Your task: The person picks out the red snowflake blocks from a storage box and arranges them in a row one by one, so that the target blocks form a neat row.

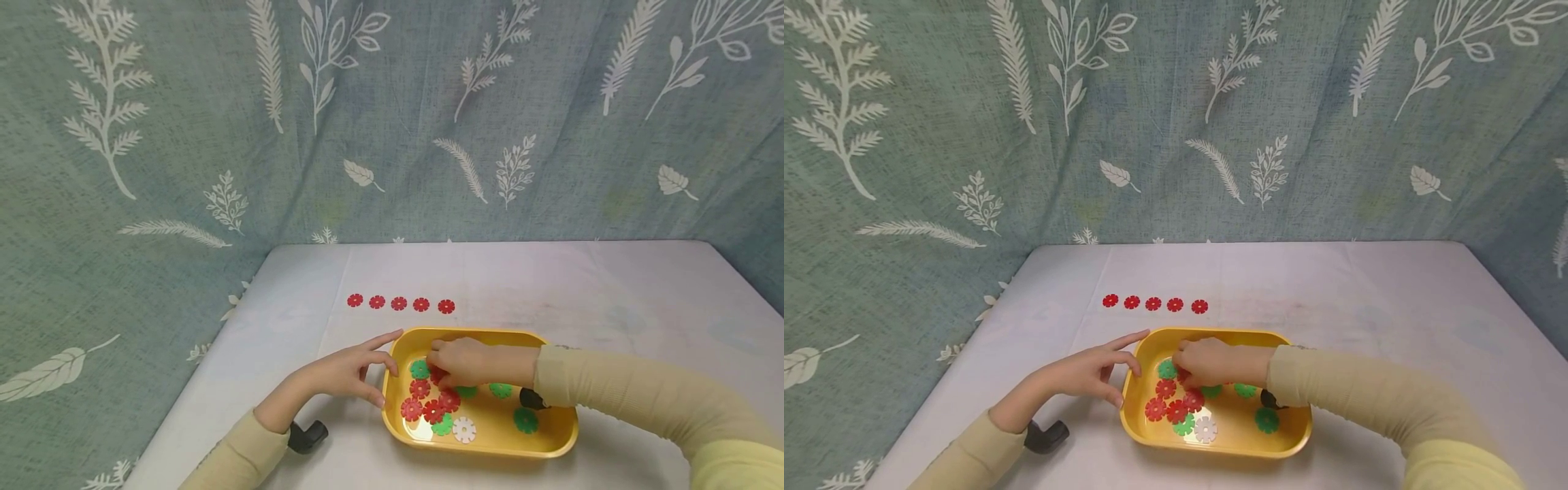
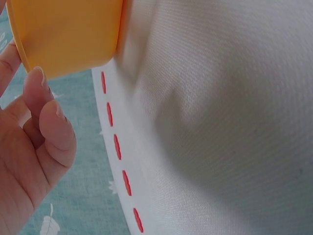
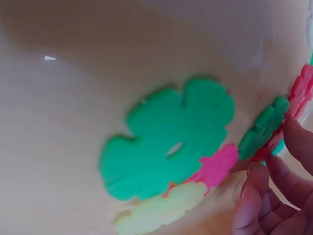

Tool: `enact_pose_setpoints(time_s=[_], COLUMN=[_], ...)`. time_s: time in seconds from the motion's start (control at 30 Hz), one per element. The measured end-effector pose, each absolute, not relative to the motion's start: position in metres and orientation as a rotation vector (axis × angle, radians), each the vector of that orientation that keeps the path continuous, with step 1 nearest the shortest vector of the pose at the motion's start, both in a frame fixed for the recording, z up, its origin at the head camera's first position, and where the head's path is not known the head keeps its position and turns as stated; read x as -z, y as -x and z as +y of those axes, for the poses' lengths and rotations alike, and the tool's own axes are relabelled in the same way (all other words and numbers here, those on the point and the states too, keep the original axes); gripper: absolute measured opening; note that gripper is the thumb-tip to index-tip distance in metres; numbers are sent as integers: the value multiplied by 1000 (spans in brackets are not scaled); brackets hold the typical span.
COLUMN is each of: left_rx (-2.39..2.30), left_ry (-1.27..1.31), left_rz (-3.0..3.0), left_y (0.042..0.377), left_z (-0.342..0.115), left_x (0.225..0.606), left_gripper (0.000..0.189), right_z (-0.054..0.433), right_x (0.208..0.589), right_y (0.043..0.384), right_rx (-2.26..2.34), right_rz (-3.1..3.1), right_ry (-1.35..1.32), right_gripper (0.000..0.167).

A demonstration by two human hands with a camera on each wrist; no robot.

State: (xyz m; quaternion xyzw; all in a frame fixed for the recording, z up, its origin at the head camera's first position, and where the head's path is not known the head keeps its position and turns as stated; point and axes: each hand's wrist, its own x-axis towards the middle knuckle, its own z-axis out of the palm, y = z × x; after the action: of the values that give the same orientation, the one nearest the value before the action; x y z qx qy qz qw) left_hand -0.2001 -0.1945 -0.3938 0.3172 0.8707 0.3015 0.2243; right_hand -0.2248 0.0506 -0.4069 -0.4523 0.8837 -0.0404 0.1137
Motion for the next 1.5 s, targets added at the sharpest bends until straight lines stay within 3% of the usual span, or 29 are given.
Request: enact_pose_setpoints(time_s=[0.57, 1.1, 1.33, 1.5], left_rx=[-838, -827, -817, -816], left_ry=[-882, -888, -882, -881], left_rz=[2395, 2398, 2405, 2407], left_y=[200, 200, 200, 201], left_z=[-193, -193, -194, -195], left_x=[394, 392, 393, 394], left_gripper=[35, 36, 36, 35], right_z=[56, 56, 59, 61], right_x=[401, 402, 398, 390], right_y=[219, 221, 225, 226], right_rx=[140, 302, 472, 515], right_rz=[2507, 2341, 2259, 2256], right_ry=[1116, 1276, 1247, 1230], right_gripper=[26, 18, 32, 33])
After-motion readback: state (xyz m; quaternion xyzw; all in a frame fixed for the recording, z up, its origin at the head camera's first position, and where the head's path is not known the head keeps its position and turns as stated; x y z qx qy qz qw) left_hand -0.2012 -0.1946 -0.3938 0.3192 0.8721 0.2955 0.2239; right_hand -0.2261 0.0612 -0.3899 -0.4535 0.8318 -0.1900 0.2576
